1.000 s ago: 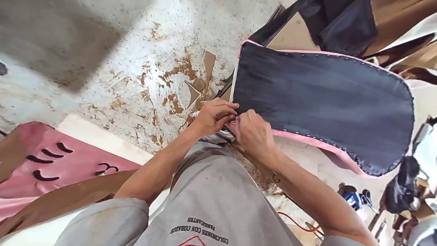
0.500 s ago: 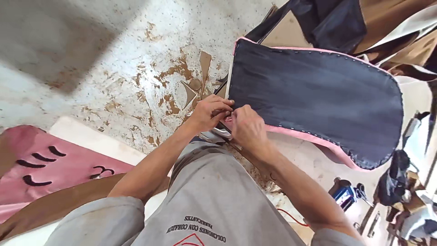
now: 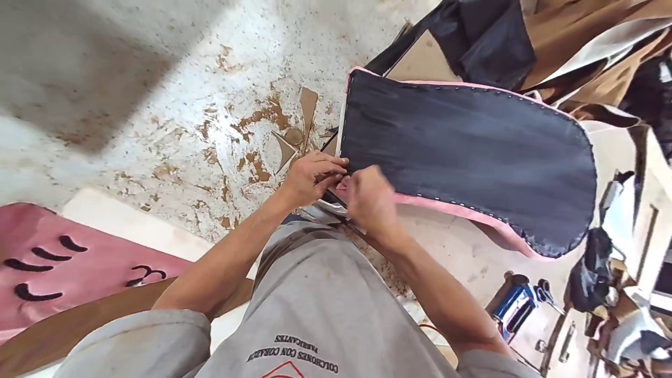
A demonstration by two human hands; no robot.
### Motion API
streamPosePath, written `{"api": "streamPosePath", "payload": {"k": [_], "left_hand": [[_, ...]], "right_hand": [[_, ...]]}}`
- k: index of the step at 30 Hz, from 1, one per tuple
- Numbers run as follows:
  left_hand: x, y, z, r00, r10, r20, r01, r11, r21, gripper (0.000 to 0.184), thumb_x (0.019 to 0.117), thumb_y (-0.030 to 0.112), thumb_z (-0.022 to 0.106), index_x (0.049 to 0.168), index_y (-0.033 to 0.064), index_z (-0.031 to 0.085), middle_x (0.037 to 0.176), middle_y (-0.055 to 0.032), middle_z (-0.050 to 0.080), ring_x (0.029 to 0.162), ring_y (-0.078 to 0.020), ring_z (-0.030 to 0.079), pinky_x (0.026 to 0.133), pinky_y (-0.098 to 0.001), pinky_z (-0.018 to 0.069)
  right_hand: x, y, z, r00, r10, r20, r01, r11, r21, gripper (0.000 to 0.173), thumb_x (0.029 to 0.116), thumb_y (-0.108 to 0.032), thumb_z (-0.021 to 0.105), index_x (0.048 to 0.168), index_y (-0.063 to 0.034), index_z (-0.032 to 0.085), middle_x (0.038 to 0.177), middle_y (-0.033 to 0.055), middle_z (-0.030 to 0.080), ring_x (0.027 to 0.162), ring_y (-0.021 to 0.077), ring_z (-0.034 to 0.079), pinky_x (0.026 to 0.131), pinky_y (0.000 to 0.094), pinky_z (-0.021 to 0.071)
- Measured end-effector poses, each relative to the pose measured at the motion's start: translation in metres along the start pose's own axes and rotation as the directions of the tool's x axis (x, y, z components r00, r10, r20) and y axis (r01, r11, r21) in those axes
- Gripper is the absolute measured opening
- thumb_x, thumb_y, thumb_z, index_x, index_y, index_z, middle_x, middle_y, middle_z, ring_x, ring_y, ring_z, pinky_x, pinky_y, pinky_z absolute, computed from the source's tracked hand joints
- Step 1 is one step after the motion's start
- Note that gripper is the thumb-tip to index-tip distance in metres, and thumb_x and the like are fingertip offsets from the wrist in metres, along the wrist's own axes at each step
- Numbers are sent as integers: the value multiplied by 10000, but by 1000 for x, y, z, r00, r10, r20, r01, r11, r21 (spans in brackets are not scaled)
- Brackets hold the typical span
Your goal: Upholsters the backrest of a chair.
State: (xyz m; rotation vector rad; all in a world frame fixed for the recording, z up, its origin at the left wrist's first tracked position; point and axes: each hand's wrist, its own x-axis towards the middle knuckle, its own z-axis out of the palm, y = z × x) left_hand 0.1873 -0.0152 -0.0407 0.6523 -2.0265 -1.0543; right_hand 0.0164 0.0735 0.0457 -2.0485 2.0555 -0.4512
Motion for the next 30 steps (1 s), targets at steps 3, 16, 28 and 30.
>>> {"api": "streamPosePath", "payload": {"k": [3, 16, 28, 30], "left_hand": [[0, 1, -4, 999, -40, 6, 41, 999, -35, 178, 972, 165, 655, 1058, 96, 795, 1245, -44, 730, 1195, -157, 649, 1058, -360, 510], [9, 38, -6, 993, -95, 65, 83, 982, 172, 341, 964, 366, 678, 1161, 102, 765, 1194, -79, 688, 1164, -182, 631, 1002, -364, 540], [15, 40, -11, 893, -437, 105, 449, 856, -257, 86, 941, 128, 705, 938, 46, 730, 1002, -31, 696, 859, -81, 687, 785, -274, 616], [9, 37, -6, 917, -393, 69, 393, 860, -325, 92, 940, 131, 686, 923, 50, 727, 1043, -33, 699, 950, -98, 680, 845, -301, 601]], "right_hand": [[-10, 12, -36, 988, 103, -112, -71, 963, 262, 205, 994, -172, 550, 970, -8, 672, 863, 89, 649, 718, 148, 629, 633, 335, 547], [-68, 15, -27, 864, -175, 472, 77, 973, 219, 407, 913, -172, 640, 1319, -167, 659, 1172, 120, 670, 869, 274, 707, 640, 468, 589], [-58, 14, 25, 996, -84, 33, 84, 996, -27, 498, 977, -162, 517, 1467, -209, 592, 902, 108, 690, 703, 268, 671, 517, 396, 513], [-59, 16, 26, 998, -42, 47, 44, 997, -59, 487, 969, -169, 514, 1447, -186, 607, 919, 120, 702, 695, 279, 679, 503, 408, 511]]}}
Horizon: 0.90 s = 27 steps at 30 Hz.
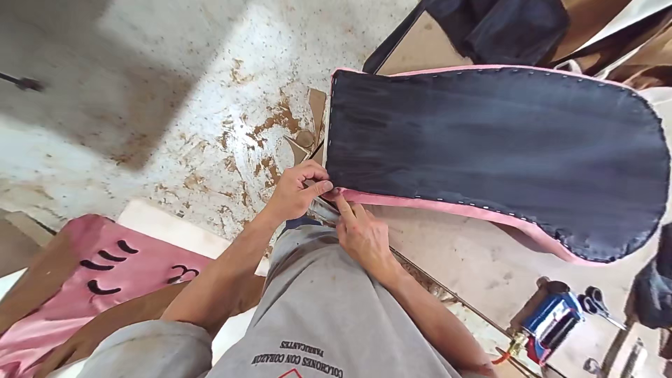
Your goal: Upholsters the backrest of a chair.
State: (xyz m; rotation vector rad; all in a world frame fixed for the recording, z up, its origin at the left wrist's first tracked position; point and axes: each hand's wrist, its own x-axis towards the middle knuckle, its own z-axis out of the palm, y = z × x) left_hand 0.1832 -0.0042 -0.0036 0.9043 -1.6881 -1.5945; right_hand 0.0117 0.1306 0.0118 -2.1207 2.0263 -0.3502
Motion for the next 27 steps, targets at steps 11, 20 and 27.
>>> {"api": "streamPosePath", "payload": {"k": [11, 20, 27], "left_hand": [[-19, -14, -19, 973, 108, 204, -87, 990, -108, 125, 940, 216, 719, 938, 97, 757, 1187, -29, 687, 1218, -163, 614, 1046, -390, 529], [-22, -16, -11, 994, 66, 93, -38, 961, -275, 155, 952, 268, 718, 965, 118, 751, 1185, -18, 718, 1160, -167, 663, 1001, -395, 566], [-35, -18, -10, 952, 222, 211, -248, 963, 102, 136, 983, 188, 675, 979, 104, 781, 1125, -35, 759, 1303, -231, 578, 1163, -449, 405]], "right_hand": [[15, 9, -5, 973, 128, 193, -159, 975, 156, 332, 918, -326, 584, 1115, -90, 708, 688, 116, 675, 634, 342, 688, 549, 541, 513], [-18, 15, 10, 999, 37, 31, -40, 993, 115, 541, 960, -287, 532, 1486, -165, 566, 767, 100, 694, 546, 268, 635, 455, 446, 480], [24, -6, -5, 935, 206, 287, -227, 973, 39, 341, 925, -346, 574, 891, -35, 709, 769, 178, 705, 752, 392, 719, 600, 571, 525]]}}
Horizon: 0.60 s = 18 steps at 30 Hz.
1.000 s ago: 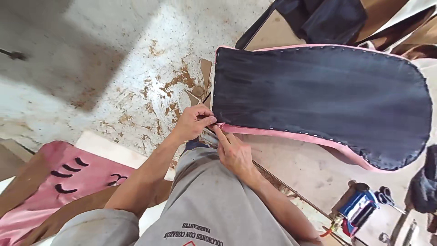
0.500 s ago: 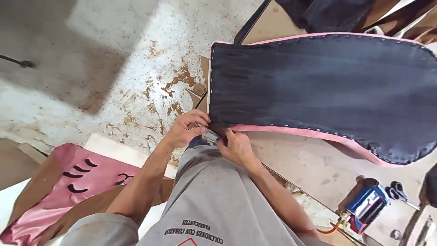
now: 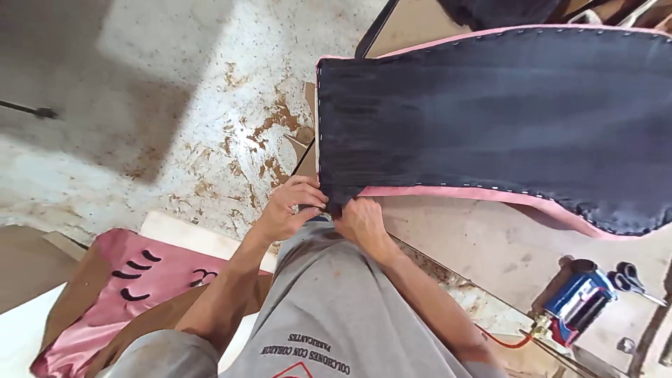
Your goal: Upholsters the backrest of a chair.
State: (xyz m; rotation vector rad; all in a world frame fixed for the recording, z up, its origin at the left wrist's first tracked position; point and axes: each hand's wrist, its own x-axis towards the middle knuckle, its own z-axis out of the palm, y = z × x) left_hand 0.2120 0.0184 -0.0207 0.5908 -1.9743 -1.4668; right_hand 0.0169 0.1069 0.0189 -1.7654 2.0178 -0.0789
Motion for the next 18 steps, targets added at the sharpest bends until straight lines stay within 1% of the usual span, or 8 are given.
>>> {"api": "streamPosePath", "payload": {"k": [1, 3, 5, 6, 8, 10, 13, 18], "left_hand": [[1, 2, 3, 1000, 21, 2, -21, 996, 92, 136, 980, 186, 678, 979, 104, 787, 1127, -35, 760, 1294, -228, 583, 1159, -440, 407], [2, 7, 7, 998, 67, 15, -68, 962, 265, 154, 980, 211, 672, 968, 110, 788, 1133, -39, 758, 1272, -224, 595, 1149, -422, 415], [5, 12, 8, 994, 105, 15, -104, 940, 324, 234, 995, 277, 627, 944, 117, 791, 1114, -41, 766, 1244, -221, 612, 1129, -414, 432], [6, 15, 7, 996, 93, -2, -88, 948, 306, 274, 1012, 295, 598, 965, 103, 788, 1081, -42, 771, 1205, -200, 632, 1099, -398, 459], [11, 26, 5, 996, 18, -90, 7, 963, 271, 304, 1039, 276, 563, 1070, 34, 745, 967, -58, 760, 957, -127, 716, 902, -348, 596], [22, 33, 3, 986, 21, -164, 40, 933, 359, 251, 1029, 214, 598, 1112, 20, 735, 926, -69, 751, 828, -112, 724, 777, -322, 629], [40, 31, 1, 997, 64, -52, -23, 826, 563, 210, 982, 251, 678, 1083, 95, 776, 1038, -77, 731, 984, -178, 703, 872, -350, 602], [52, 30, 4, 1000, 20, -5, -13, 792, 611, 209, 988, 229, 643, 1020, 103, 807, 968, -66, 746, 908, -187, 721, 823, -371, 606]], "right_hand": [[5, 1, -5, 998, 4, 63, -6, 1000, 17, 382, 922, -367, 575, 840, -15, 701, 805, 194, 711, 817, 403, 723, 655, 591, 528], [1, 15, -1, 995, -94, 14, 93, 991, 97, 343, 930, -325, 595, 861, -4, 696, 787, 199, 706, 789, 411, 720, 662, 603, 538], [-20, 37, 11, 949, -235, -212, 261, 959, 106, 244, 944, -235, 573, 1018, -19, 659, 681, 122, 659, 592, 321, 678, 511, 508, 530], [-33, 45, 14, 915, -259, -309, 299, 950, 89, 300, 949, -198, 562, 1161, -7, 656, 667, 90, 659, 535, 266, 652, 464, 456, 519], [-56, 53, 10, 851, -238, -468, 303, 951, 66, 391, 966, -163, 547, 1300, -17, 689, 688, 68, 683, 526, 196, 622, 460, 374, 497], [-67, 44, -3, 795, -230, -562, 316, 947, 60, 330, 974, -164, 546, 1204, -51, 754, 711, 65, 686, 560, 172, 616, 481, 327, 481], [-59, 18, -15, 802, -280, -527, 350, 936, 36, 333, 982, -195, 551, 1231, -94, 749, 744, 56, 689, 597, 183, 633, 491, 333, 492], [-30, 3, 6, 919, -219, -327, 224, 974, -24, 448, 995, -265, 501, 1407, -164, 645, 796, 75, 692, 636, 250, 666, 490, 407, 495]]}}
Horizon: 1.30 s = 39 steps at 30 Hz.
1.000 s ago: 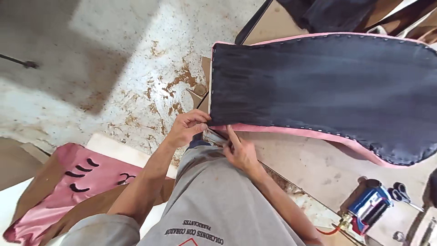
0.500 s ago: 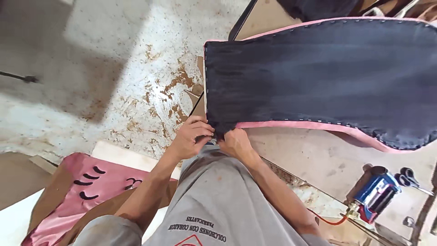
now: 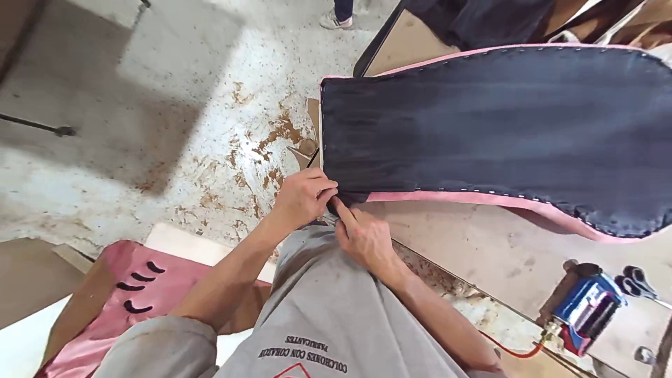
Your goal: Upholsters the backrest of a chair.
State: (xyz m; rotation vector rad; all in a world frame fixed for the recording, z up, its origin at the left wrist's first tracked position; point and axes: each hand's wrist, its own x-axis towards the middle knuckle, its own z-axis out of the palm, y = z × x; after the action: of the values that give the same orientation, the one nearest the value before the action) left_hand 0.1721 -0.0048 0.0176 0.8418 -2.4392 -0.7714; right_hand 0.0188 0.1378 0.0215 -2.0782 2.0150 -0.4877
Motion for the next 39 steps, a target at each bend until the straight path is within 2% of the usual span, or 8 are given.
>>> {"api": "streamPosePath", "payload": {"k": [5, 11, 13, 18, 23, 31, 36, 39], "left_hand": [[-7, -6, 16, 974, 156, -163, -124, 974, 190, 214, 1010, 182, 590, 951, 75, 767, 938, -85, 747, 897, -224, 719, 751, -361, 594], [-20, -11, 39, 904, 203, -376, -155, 976, 154, 169, 991, 145, 628, 944, 54, 763, 923, -106, 755, 890, -197, 728, 765, -307, 594], [-22, -12, 43, 888, 210, -409, -156, 974, 161, 170, 988, 140, 625, 939, 55, 764, 923, -110, 761, 896, -198, 734, 779, -304, 596], [-23, -17, 47, 871, 250, -424, -191, 966, 176, 167, 996, 146, 622, 956, 58, 758, 921, -109, 757, 900, -199, 733, 789, -309, 598], [-23, -14, 48, 874, 204, -442, -157, 978, 140, 155, 975, 132, 640, 932, 49, 763, 909, -110, 757, 903, -205, 736, 791, -319, 607], [-23, -10, 45, 892, 145, -427, -131, 989, 62, 174, 980, 129, 628, 920, 52, 771, 917, -109, 760, 920, -188, 732, 822, -303, 600], [-24, -14, 48, 865, 225, -448, -192, 974, 119, 172, 987, 126, 622, 928, 50, 765, 915, -114, 761, 913, -197, 737, 809, -303, 601], [-23, -19, 48, 857, 261, -444, -223, 965, 137, 163, 993, 130, 624, 942, 53, 758, 910, -111, 758, 901, -194, 739, 804, -306, 607]], "right_hand": [[1, -2, 5, 993, 103, 61, -99, 993, -58, 521, 971, -256, 499, 1483, -192, 576, 789, 97, 696, 612, 279, 664, 487, 435, 498], [9, -6, -2, 922, 255, 292, -227, 965, -128, 642, 966, -287, 467, 1602, -248, 395, 812, 135, 690, 618, 330, 661, 515, 491, 497], [19, -7, -1, 895, 292, 336, -260, 956, -137, 615, 957, -293, 487, 1568, -243, 443, 841, 153, 697, 671, 360, 680, 546, 519, 507], [25, 12, -1, 936, 191, 296, -206, 978, 21, 508, 943, -268, 501, 1436, -169, 571, 748, 133, 685, 691, 367, 692, 579, 546, 512], [-16, 14, 2, 1000, 21, -21, -19, 995, 102, 554, 934, -184, 523, 1483, -134, 570, 704, 56, 665, 513, 223, 599, 435, 418, 460], [7, -7, 0, 921, 247, 302, -226, 969, -102, 631, 962, -248, 452, 1591, -232, 414, 766, 110, 683, 631, 327, 665, 525, 494, 492], [38, -8, -5, 886, 289, 364, -284, 956, -67, 425, 939, -267, 511, 1332, -133, 600, 772, 145, 687, 748, 384, 708, 598, 546, 514], [14, 6, -5, 944, 184, 274, -204, 978, 47, 540, 957, -261, 501, 1479, -121, 514, 766, 114, 689, 676, 338, 687, 575, 526, 521]]}}
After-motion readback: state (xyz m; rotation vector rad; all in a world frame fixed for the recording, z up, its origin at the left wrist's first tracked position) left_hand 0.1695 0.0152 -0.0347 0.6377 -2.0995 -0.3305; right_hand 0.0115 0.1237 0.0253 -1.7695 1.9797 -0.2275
